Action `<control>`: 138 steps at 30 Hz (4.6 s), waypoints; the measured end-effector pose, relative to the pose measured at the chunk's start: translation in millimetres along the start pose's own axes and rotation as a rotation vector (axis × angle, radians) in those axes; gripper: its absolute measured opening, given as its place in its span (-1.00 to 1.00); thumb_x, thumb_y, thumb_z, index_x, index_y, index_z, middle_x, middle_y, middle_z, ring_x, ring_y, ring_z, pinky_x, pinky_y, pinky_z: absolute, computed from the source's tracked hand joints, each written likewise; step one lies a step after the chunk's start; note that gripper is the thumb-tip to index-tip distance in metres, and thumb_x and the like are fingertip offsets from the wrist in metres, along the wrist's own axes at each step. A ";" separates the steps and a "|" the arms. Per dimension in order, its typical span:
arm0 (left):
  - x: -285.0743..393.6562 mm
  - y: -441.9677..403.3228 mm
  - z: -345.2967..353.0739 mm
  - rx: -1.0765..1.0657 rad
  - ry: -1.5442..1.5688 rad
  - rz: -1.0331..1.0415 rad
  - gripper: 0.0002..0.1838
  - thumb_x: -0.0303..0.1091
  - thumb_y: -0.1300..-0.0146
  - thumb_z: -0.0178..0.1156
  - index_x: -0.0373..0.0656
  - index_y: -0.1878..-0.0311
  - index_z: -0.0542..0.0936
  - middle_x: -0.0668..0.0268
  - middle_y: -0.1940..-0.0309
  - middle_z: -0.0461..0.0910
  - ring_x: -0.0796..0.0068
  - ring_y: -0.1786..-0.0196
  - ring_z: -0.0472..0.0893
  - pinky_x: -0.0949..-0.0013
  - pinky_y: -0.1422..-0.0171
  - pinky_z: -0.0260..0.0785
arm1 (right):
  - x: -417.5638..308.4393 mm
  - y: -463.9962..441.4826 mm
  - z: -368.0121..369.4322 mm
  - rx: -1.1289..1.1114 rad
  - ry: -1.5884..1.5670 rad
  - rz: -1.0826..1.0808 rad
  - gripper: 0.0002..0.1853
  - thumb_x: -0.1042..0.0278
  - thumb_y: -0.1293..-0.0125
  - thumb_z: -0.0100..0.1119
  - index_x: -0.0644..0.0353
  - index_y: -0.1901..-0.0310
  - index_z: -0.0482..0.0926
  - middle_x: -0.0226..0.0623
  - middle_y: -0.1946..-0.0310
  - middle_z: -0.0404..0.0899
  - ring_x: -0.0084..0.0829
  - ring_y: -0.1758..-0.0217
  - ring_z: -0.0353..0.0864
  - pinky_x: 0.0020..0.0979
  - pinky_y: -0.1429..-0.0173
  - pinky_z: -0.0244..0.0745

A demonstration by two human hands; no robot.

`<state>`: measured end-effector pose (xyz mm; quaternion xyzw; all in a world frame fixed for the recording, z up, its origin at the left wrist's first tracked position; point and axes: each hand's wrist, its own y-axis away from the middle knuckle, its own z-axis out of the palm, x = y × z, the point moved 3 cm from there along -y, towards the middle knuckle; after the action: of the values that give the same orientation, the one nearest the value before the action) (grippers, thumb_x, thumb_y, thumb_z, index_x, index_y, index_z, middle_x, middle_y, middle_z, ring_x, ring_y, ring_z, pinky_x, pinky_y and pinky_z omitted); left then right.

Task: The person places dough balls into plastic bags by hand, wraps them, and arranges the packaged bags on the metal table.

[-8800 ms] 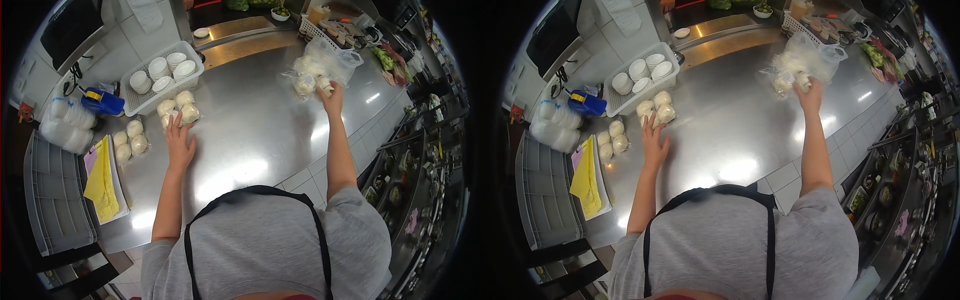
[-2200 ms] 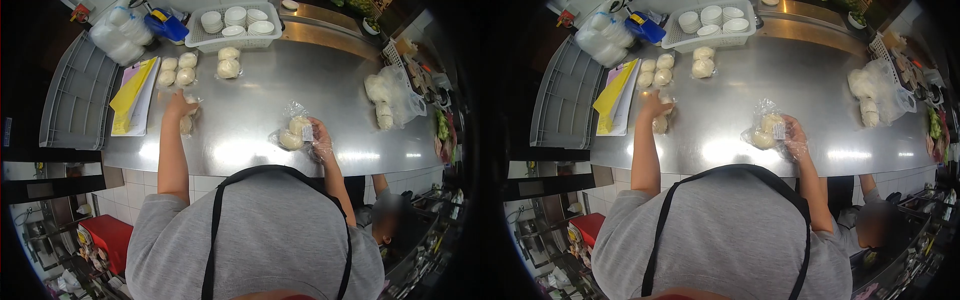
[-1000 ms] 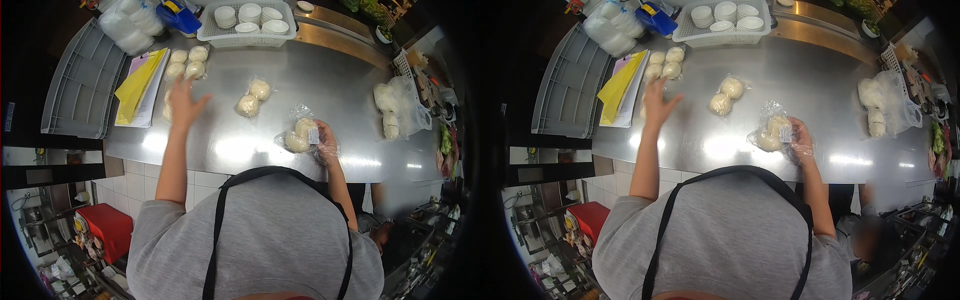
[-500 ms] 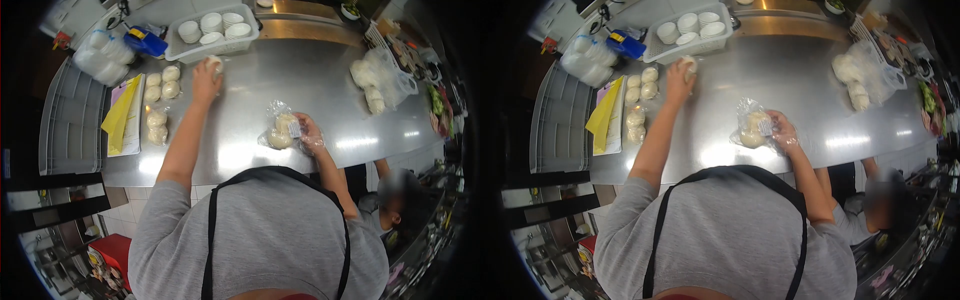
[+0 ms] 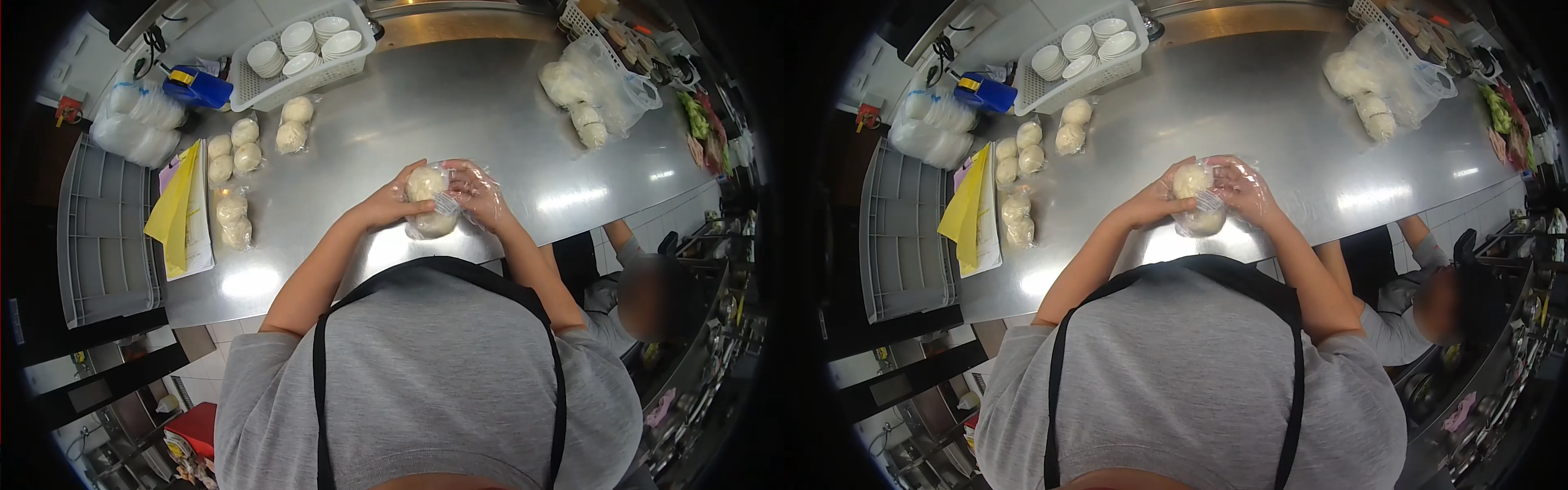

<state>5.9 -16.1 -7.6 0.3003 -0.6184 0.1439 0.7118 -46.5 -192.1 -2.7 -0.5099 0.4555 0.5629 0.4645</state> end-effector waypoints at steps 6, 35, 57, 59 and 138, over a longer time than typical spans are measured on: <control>-7.5 -4.9 -5.3 0.125 0.061 -0.080 -0.13 -0.07 -0.06 0.37 -0.22 -0.33 0.14 -0.01 -0.12 0.38 0.21 -0.17 0.42 0.29 -0.21 0.33 | 47.9 -15.9 -13.2 -0.054 0.116 0.058 -0.62 0.48 -0.17 0.18 0.19 -0.04 0.39 -0.32 0.14 0.48 -0.54 0.06 0.49 -0.50 -0.07 0.40; -32.6 -0.1 -16.6 0.400 0.437 0.147 -0.20 -0.55 -0.05 0.32 -0.20 -0.32 0.10 0.16 -0.05 0.32 0.40 -0.14 0.38 0.36 -0.24 0.32 | -9.6 22.7 -20.1 -0.287 0.599 0.099 -0.37 0.17 -0.18 0.27 -0.11 -0.30 0.31 -0.27 0.15 0.57 -0.42 0.09 0.51 -0.40 -0.09 0.39; -20.3 4.4 -1.5 0.232 0.297 0.075 0.14 -0.52 0.06 0.42 -0.07 -0.43 -0.21 -0.06 -0.29 0.11 0.18 -0.37 0.15 0.23 -0.33 0.26 | -0.2 26.9 -28.0 -0.237 0.325 0.097 -0.70 0.27 -0.23 0.21 0.17 0.04 0.52 -0.23 -0.23 0.27 -0.30 -0.17 0.44 -0.36 -0.28 0.29; -20.8 1.2 -2.3 0.213 0.290 0.085 0.16 -0.53 0.07 0.42 -0.05 -0.44 -0.23 -0.09 -0.33 0.05 0.16 -0.38 0.13 0.20 -0.36 0.22 | 9.5 20.8 -27.1 -0.252 0.245 0.096 -0.72 0.29 -0.26 0.18 0.16 0.03 0.52 -0.22 -0.25 0.25 -0.32 -0.18 0.44 -0.36 -0.29 0.28; 48.4 -7.6 25.2 0.392 -1.102 0.736 -0.64 -0.07 -0.26 0.04 -0.06 0.03 0.60 0.32 -0.09 0.50 0.23 -0.21 0.41 0.03 -0.30 0.15 | 39.4 -57.6 15.7 -0.136 0.373 -0.102 -0.67 0.00 -0.15 0.21 0.10 0.23 0.60 -0.21 0.21 0.59 -0.26 0.09 0.56 -0.30 -0.03 0.44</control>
<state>-0.3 -45.3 38.6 0.2232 -0.9143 0.3117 0.1310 6.1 -165.5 -43.2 -0.6580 0.4679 0.4639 0.3645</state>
